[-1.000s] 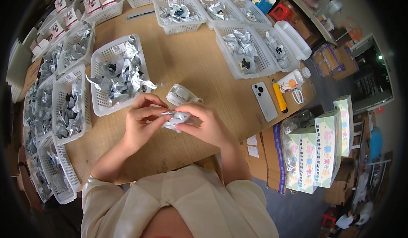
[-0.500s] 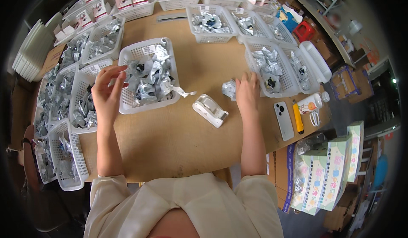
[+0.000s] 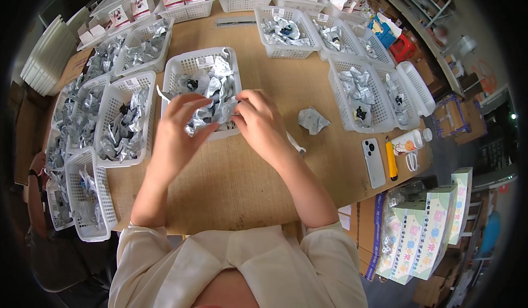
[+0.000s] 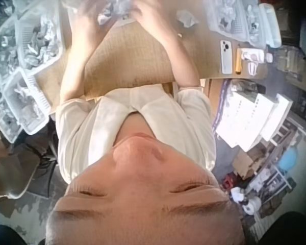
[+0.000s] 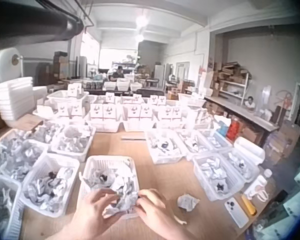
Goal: The person seals small silver foil pouches using a handheld tape dispenser. They pick up each pouch, apply tape to the opening, and place the sealed pouch into a white plastic basket. The process is repeated for multiple pouches throughout the clip.
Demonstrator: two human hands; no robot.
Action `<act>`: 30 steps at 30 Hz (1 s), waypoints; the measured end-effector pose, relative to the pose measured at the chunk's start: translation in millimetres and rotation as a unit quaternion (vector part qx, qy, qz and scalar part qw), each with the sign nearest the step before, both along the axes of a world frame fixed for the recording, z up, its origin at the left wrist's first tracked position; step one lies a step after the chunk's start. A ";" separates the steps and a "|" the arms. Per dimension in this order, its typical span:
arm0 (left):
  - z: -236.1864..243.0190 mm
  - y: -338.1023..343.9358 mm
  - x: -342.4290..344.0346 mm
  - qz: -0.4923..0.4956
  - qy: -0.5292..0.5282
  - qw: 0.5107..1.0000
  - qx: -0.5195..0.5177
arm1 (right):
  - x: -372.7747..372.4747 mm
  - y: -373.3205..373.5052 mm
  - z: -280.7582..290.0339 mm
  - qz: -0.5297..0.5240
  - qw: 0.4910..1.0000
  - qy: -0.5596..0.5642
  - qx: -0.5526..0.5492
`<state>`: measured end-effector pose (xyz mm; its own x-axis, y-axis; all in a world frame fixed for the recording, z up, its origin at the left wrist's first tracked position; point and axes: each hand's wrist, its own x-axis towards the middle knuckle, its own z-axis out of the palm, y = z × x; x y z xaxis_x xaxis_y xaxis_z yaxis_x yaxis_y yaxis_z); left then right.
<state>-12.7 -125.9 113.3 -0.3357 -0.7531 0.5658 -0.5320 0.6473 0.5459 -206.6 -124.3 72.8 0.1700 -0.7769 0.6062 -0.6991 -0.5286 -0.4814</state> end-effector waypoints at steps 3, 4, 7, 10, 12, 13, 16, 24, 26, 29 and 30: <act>-8.0 7.9 -22.7 0.007 -0.082 0.986 -0.146 | -1.4 27.7 28.6 -0.007 0.996 0.031 -0.087; -13.7 8.8 -24.8 -0.034 -0.062 0.989 -0.127 | -3.9 36.0 32.3 0.011 0.996 0.024 -0.087; -24.7 16.2 -27.6 -0.149 0.028 0.988 0.002 | -7.3 61.9 52.6 0.049 0.993 -0.092 -0.049; -20.6 25.0 -23.4 -0.235 0.178 0.919 0.262 | -43.6 76.8 47.5 0.076 0.969 -0.224 -0.063; -22.1 24.8 -24.1 -0.287 0.231 0.861 0.350 | -54.3 87.0 46.7 0.076 0.983 -0.164 -0.032; -22.4 25.4 -26.0 -0.311 0.256 0.827 0.392 | -53.9 89.9 46.5 0.093 0.985 -0.144 -0.004; -18.1 30.8 -30.0 -0.348 0.234 0.808 0.413 | -44.6 93.8 41.3 0.106 0.985 -0.137 0.009; -22.5 34.6 -35.5 -0.415 0.215 0.783 0.410 | -32.6 100.8 30.1 0.140 0.972 -0.177 0.067; -29.9 34.8 -37.6 -0.401 0.216 0.777 0.435 | -30.8 101.4 28.7 0.142 0.970 -0.183 0.073; -31.4 33.7 -44.0 -0.399 0.242 0.775 0.427 | -33.7 104.5 24.0 0.076 0.983 -0.157 0.052; -30.6 33.8 -43.8 -0.399 0.237 0.776 0.428 | -32.3 103.9 23.9 0.064 0.979 -0.184 0.061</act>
<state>-56.4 -92.0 82.7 -0.7950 -0.5807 0.1755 0.2424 -0.0388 0.9694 -238.9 -20.4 96.8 0.0581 -0.8336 0.5493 -0.3989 -0.5238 -0.7527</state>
